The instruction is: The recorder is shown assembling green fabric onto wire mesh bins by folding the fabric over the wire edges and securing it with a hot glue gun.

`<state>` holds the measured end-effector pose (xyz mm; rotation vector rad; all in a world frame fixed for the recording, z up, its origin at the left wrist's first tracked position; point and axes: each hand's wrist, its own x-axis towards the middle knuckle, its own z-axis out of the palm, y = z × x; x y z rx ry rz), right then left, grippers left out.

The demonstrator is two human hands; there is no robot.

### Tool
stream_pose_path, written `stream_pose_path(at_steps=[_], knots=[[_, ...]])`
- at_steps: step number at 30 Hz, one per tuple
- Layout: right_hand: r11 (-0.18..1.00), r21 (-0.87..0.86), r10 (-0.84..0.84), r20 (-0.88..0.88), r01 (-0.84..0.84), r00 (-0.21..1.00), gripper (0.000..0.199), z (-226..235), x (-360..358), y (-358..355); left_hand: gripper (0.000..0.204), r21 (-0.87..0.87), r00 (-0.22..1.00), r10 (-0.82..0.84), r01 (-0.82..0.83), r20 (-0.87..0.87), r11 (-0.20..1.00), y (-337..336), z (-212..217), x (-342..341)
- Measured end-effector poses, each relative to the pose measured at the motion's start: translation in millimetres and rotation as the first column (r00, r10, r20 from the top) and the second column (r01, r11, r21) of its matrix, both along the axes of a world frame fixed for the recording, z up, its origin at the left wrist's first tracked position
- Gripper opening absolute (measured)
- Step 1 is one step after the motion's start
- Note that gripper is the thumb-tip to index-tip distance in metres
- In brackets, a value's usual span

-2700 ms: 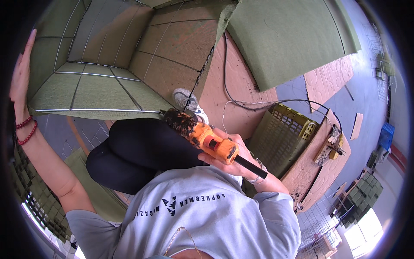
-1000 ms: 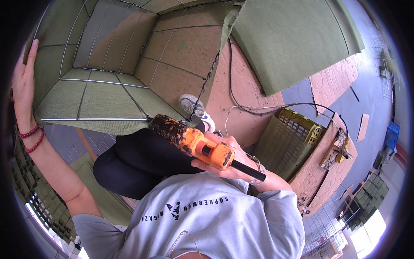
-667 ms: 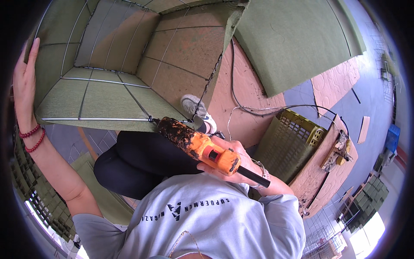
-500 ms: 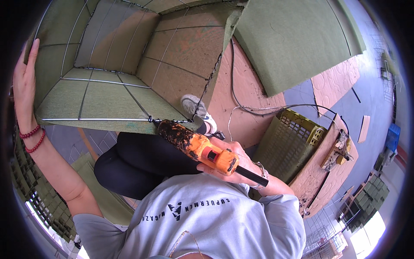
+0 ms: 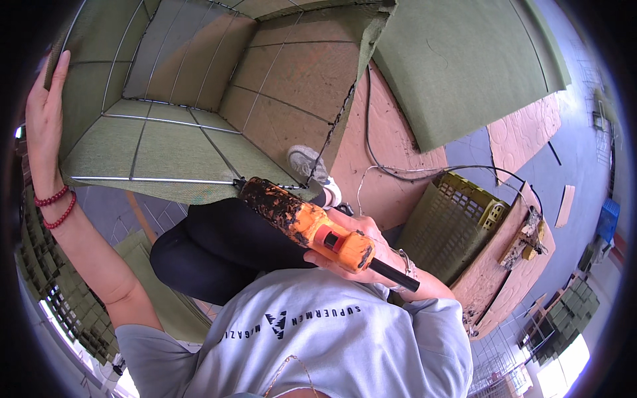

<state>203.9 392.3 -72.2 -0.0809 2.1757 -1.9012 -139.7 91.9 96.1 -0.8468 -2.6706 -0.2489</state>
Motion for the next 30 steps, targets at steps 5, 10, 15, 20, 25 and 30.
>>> stream_pose_path(at_steps=[5,10,15,20,25,30], knots=[[1.000,-0.019,-0.005,-0.036,0.005,0.999,0.048,-7.7,3.4,-3.3,0.045,0.044,0.999,0.004,-0.006,0.040,0.999,11.3,-1.3,5.2],[0.998,0.059,0.021,-0.055,-0.017,0.998,0.048,0.2,-3.6,-5.9,0.048,0.046,0.992,0.068,-0.074,0.110,0.996,19.1,0.1,14.8],[0.996,0.086,0.035,-0.087,-0.027,0.996,0.046,5.6,-6.1,-8.4,0.049,0.039,1.000,0.012,-0.013,0.028,0.999,15.4,-5.1,11.4],[0.995,0.085,0.057,-0.077,-0.051,0.995,0.046,8.4,-9.1,-10.7,0.050,-0.055,0.998,0.063,-0.064,-0.023,0.996,19.1,3.6,21.1],[0.997,0.074,0.039,-0.108,-0.031,0.993,0.045,8.3,-11.4,-13.9,0.051,0.060,0.999,0.008,-0.011,0.035,0.998,31.8,-11.6,18.0],[0.994,0.104,0.062,-0.158,-0.046,0.985,0.044,9.1,-14.8,-16.3,0.052,0.019,0.999,0.046,-0.046,0.007,0.999,16.0,-8.1,13.2]])
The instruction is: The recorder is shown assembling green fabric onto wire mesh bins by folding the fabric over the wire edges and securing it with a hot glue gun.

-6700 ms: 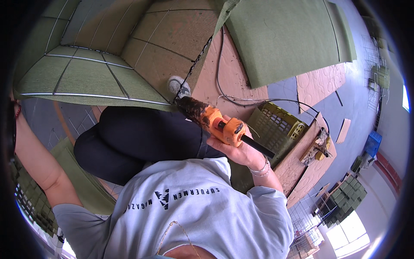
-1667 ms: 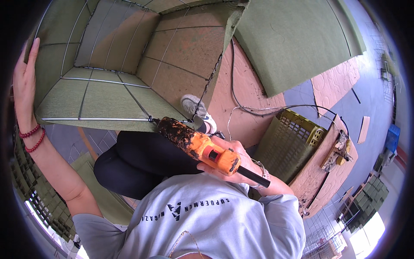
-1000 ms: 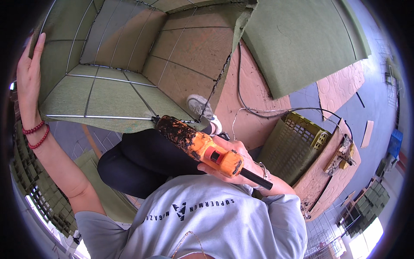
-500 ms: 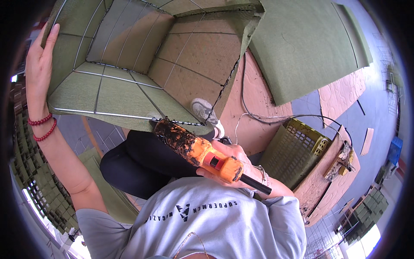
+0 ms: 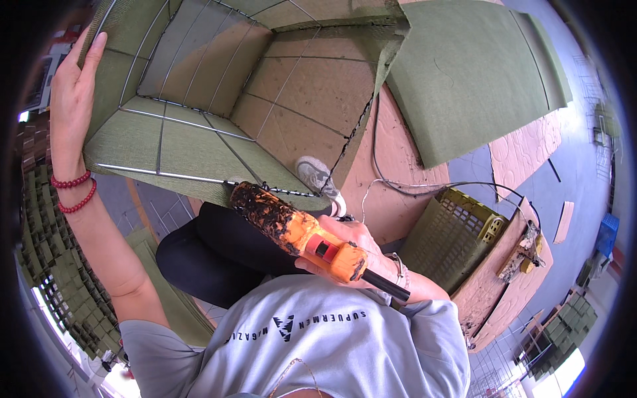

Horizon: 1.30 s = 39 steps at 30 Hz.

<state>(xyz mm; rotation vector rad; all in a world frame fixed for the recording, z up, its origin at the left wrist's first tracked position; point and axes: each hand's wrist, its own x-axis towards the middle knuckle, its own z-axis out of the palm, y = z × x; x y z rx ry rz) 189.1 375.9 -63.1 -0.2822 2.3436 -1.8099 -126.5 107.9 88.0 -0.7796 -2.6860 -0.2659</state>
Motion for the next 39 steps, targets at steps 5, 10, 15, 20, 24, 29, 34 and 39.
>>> stream_pose_path(at_steps=[5,10,15,20,24,29,34,39], knots=[[0.999,0.029,0.013,0.026,-0.014,1.000,0.046,-3.4,-0.1,2.1,0.052,0.007,1.000,-0.014,0.014,0.008,1.000,3.6,2.2,-0.1],[0.999,-0.004,0.049,0.058,-0.049,0.997,0.051,2.8,-5.7,1.4,0.053,-0.064,0.995,0.090,-0.088,0.033,0.994,2.6,5.5,4.1],[0.999,0.016,0.041,0.080,-0.042,0.996,0.049,3.1,-8.7,-0.3,0.054,0.067,0.994,-0.040,0.047,-0.105,0.997,10.9,-12.4,4.0],[0.998,0.018,0.061,0.073,-0.062,0.995,0.049,1.8,-6.3,-0.3,0.055,-0.005,0.996,0.090,-0.090,0.014,0.996,6.2,-3.0,4.1],[1.000,-0.020,0.021,0.069,-0.019,0.997,0.049,2.6,-5.1,1.0,0.056,0.008,0.997,0.069,-0.069,-0.023,0.998,3.5,-2.5,1.1],[0.998,-0.018,-0.054,-0.002,0.054,0.999,0.041,-2.7,-1.3,1.0,0.055,0.016,1.000,0.016,-0.016,-0.017,1.000,8.8,-7.2,-2.3],[0.999,-0.036,-0.030,0.052,0.032,0.998,0.039,4.4,-5.3,-1.6,0.054,-0.107,0.988,0.146,-0.140,0.044,0.984,1.7,5.5,0.5],[0.999,-0.051,-0.013,0.056,0.016,0.998,0.039,7.6,-6.4,0.6,0.054,-0.020,0.999,0.029,-0.029,-0.018,0.999,-3.8,11.1,3.1]])
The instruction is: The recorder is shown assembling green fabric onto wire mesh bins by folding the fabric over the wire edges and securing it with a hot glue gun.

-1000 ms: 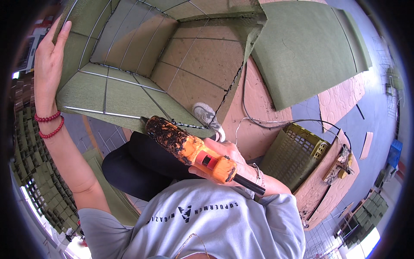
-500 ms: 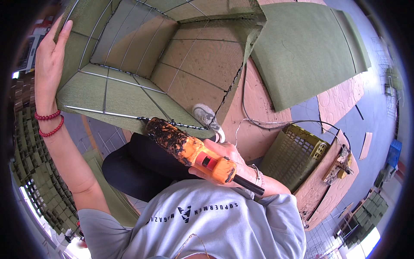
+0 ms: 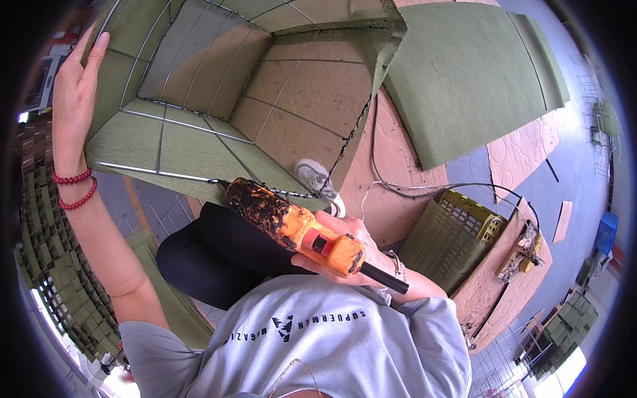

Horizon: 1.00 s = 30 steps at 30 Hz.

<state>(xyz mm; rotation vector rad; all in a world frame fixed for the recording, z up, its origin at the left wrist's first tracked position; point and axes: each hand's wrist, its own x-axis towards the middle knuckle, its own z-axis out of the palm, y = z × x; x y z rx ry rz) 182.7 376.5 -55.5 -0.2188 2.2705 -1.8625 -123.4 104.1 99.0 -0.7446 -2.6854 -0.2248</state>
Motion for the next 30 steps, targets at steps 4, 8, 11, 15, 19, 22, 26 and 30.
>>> stream_pose_path(at_steps=[4,8,11,15,19,22,26,30], knots=[[0.998,-0.050,0.029,0.019,-0.028,0.999,0.048,-10.7,10.2,3.7,0.055,0.062,0.995,-0.079,0.082,-0.052,0.995,20.7,-17.9,0.6],[0.997,0.032,-0.070,-0.068,0.072,0.995,0.045,-15.5,17.8,4.6,0.055,0.037,0.999,-0.026,0.025,0.028,0.999,13.2,-6.5,-0.4],[0.998,0.001,-0.055,-0.019,0.055,0.998,0.040,-23.9,27.4,11.2,0.056,0.029,0.998,-0.043,0.042,0.040,0.999,6.2,-3.7,-6.2],[0.976,-0.155,-0.126,0.178,0.155,0.976,0.039,-26.8,37.2,4.7,0.054,0.024,0.999,-0.048,0.047,0.018,0.999,1.3,-4.3,-10.4],[0.995,-0.076,-0.063,0.110,0.072,0.992,0.038,-16.0,25.4,1.7,0.053,0.054,0.997,-0.065,0.063,0.037,0.997,5.5,-9.6,-9.9],[1.000,0.008,-0.007,0.083,0.007,0.997,0.042,-19.2,32.1,6.2,0.052,0.033,0.999,-0.046,0.046,0.021,0.998,-2.6,-9.1,-14.7],[0.984,-0.047,-0.149,0.294,0.170,0.944,0.040,-14.0,49.7,21.8,0.051,0.064,0.996,-0.046,0.041,0.078,0.997,-15.0,-6.2,-24.2],[0.884,-0.280,-0.221,0.454,0.374,0.863,0.039,-41.2,71.4,35.5,0.049,-0.032,0.998,-0.069,0.068,-0.008,0.997,-45.0,-4.7,-50.7]])
